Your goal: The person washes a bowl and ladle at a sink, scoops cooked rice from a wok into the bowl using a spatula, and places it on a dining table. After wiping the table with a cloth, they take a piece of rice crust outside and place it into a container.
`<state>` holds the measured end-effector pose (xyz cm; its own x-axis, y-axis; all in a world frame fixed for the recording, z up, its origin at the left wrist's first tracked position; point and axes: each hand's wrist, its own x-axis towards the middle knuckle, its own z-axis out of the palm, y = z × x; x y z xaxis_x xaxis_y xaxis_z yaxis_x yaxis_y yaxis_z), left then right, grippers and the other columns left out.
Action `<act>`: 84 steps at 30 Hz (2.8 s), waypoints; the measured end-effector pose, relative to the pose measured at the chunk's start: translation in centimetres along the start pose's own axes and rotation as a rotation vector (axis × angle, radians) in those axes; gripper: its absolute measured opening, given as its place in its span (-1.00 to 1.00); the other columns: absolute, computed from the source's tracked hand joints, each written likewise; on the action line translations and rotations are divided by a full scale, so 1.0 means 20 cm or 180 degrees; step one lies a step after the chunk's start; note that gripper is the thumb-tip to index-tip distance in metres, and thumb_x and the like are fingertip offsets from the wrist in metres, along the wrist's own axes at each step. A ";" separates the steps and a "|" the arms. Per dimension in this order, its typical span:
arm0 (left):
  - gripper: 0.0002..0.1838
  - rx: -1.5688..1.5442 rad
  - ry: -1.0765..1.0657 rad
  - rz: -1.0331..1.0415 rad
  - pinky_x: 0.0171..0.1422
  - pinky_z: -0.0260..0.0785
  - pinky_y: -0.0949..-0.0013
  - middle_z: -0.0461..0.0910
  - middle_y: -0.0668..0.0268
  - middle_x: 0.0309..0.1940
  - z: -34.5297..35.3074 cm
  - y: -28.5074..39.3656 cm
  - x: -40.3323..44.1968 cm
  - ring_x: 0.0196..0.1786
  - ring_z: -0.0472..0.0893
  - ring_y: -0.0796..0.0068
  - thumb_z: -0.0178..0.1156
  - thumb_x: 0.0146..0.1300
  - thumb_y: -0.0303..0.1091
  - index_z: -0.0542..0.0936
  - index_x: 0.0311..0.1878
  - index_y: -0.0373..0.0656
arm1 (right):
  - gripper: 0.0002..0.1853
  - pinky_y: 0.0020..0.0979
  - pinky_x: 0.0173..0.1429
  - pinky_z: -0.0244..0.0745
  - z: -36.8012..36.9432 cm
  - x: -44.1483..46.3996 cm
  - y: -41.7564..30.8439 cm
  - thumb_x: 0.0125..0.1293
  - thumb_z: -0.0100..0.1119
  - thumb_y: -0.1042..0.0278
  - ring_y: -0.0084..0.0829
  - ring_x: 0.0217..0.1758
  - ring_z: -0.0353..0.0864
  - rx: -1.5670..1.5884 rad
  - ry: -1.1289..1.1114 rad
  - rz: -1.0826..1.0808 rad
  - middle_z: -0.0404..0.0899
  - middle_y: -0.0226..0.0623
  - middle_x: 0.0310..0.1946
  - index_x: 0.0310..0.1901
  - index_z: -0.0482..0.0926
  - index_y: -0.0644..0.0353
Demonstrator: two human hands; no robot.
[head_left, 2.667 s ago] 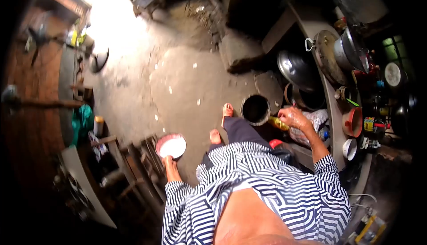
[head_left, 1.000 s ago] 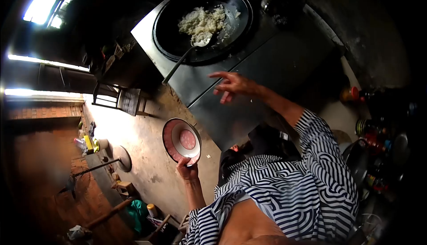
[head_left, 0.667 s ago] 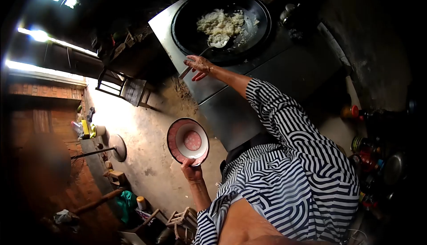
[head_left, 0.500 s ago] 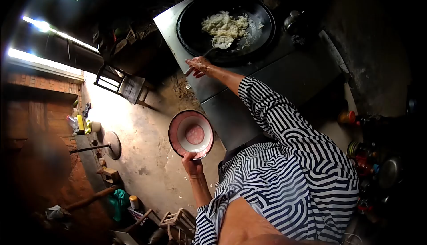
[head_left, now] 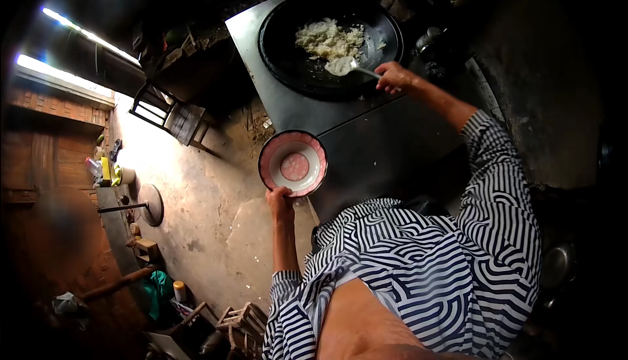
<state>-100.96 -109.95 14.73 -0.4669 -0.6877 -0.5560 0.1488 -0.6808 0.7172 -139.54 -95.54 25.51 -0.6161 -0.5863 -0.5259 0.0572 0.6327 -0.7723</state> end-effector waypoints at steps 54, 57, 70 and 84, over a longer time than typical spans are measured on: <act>-0.71 0.0852 -0.0171 0.0215 -0.52 0.20 0.54 0.37 0.40 -0.63 0.65 -0.22 0.80 -0.61 0.35 0.55 0.00 -0.34 -0.56 0.42 -0.39 -0.30 | -0.88 -0.32 -0.74 0.20 -0.51 1.56 0.03 0.04 -0.05 0.41 -0.44 -0.79 0.35 0.0030 -0.0301 -0.0504 0.34 -0.29 -0.78 -0.58 0.35 0.23; -0.78 0.1480 -0.0321 0.0111 -0.52 0.19 0.55 0.37 0.39 -0.65 0.69 -0.28 0.91 -0.62 0.34 0.58 0.00 -0.28 -0.52 0.43 -0.42 -0.30 | -0.93 -0.43 -0.64 0.34 -0.63 1.45 -0.15 -0.06 0.03 0.51 -0.42 -0.67 0.46 -0.1709 -0.0809 -0.0471 0.49 -0.23 -0.61 -0.46 0.47 0.22; -0.88 0.4542 -0.0768 0.2455 -0.28 0.34 0.19 0.49 0.09 -0.45 1.22 0.11 1.26 -0.35 0.50 0.09 -0.03 0.08 -0.35 0.43 -0.35 -0.15 | -0.70 -0.31 -0.28 0.46 -0.69 1.42 -0.14 -0.15 0.05 0.63 -0.31 -0.31 0.56 -0.4081 0.0792 -0.2982 0.57 -0.21 -0.44 -0.28 0.55 0.21; -0.64 0.6527 -0.2528 0.2505 0.04 0.15 -0.05 0.35 0.24 -0.02 1.94 -0.66 2.46 0.12 0.27 0.21 -0.04 0.05 -0.35 0.35 -0.03 -0.14 | -0.83 -0.31 -0.07 0.33 -1.19 1.50 -0.45 0.02 0.04 0.34 -0.29 -0.16 0.46 -0.4195 -0.0563 -0.3021 0.52 -0.29 -0.34 -0.32 0.54 0.11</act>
<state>-159.72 -125.02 -5.79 -0.9752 -0.0543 -0.2147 -0.1076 0.9636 0.2446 -177.22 -106.75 25.10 0.0609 -0.9835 -0.1705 -0.9973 -0.0528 -0.0518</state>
